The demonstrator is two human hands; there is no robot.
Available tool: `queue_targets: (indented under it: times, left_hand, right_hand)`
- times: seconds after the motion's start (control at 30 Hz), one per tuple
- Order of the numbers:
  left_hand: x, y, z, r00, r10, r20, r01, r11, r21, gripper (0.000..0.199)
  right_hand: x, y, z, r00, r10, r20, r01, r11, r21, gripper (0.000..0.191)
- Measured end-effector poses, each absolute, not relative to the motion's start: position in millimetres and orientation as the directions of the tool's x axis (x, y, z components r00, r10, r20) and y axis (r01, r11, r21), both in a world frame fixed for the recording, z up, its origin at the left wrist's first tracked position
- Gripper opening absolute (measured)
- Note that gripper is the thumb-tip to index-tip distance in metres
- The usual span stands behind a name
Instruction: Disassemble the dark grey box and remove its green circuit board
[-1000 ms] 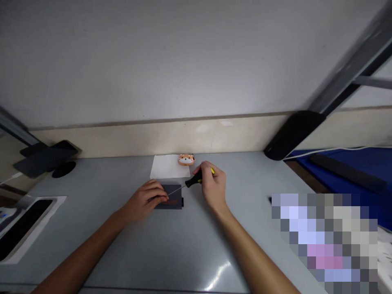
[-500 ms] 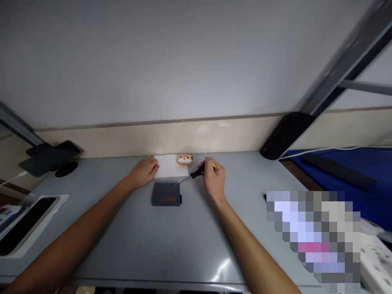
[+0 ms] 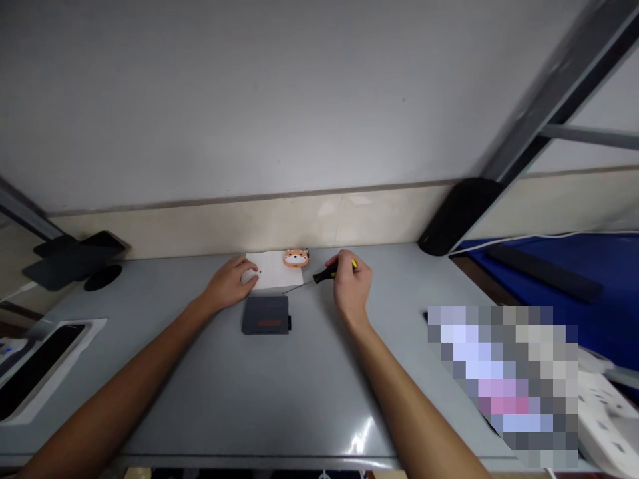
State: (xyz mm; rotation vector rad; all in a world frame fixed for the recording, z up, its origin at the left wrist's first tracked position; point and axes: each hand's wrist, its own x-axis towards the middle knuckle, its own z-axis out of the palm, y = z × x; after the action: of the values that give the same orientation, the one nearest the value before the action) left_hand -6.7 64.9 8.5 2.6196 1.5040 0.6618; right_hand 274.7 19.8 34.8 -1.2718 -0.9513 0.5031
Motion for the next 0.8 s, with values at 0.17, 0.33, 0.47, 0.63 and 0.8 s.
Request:
queue_targets:
  times: [0.17,0.33,0.47,0.63,0.8]
  left_hand:
    - [12.9,-7.9,17.0,0.127,0.972,0.198,0.859,-0.207,0.467,0.018]
    - [16.0,-40.0,8.4,0.228,0.971,0.069,0.705,-0.214,0.676,0.035]
    - [2.8,-26.3,4.7,0.265,0.962,0.065,0.561,-0.208,0.801,0.04]
    - [-9.1,-16.3,6.9,0.345,0.927,0.145,0.497,-0.311,0.81,0.033]
    - [-11.2,-13.0,5.2,0.382,0.913,0.145,0.457,-0.322,0.829,0.035]
  right_hand:
    - [276.0,18.4,36.8,0.564,0.755,0.334,0.199,0.268,-0.942,0.034]
    - [269.8,13.8,39.7,0.531,0.763,0.368,0.26,0.266,-0.928,0.035]
    - [264.0,9.4,39.2,0.46,0.779,0.426,0.349,0.283,-0.894,0.033]
    - [255.6,3.2,34.4,0.347,0.82,0.455,0.406,0.305,-0.861,0.034]
    - [243.6,-7.1,31.4,0.144,0.836,0.53,0.521,0.391,-0.758,0.038]
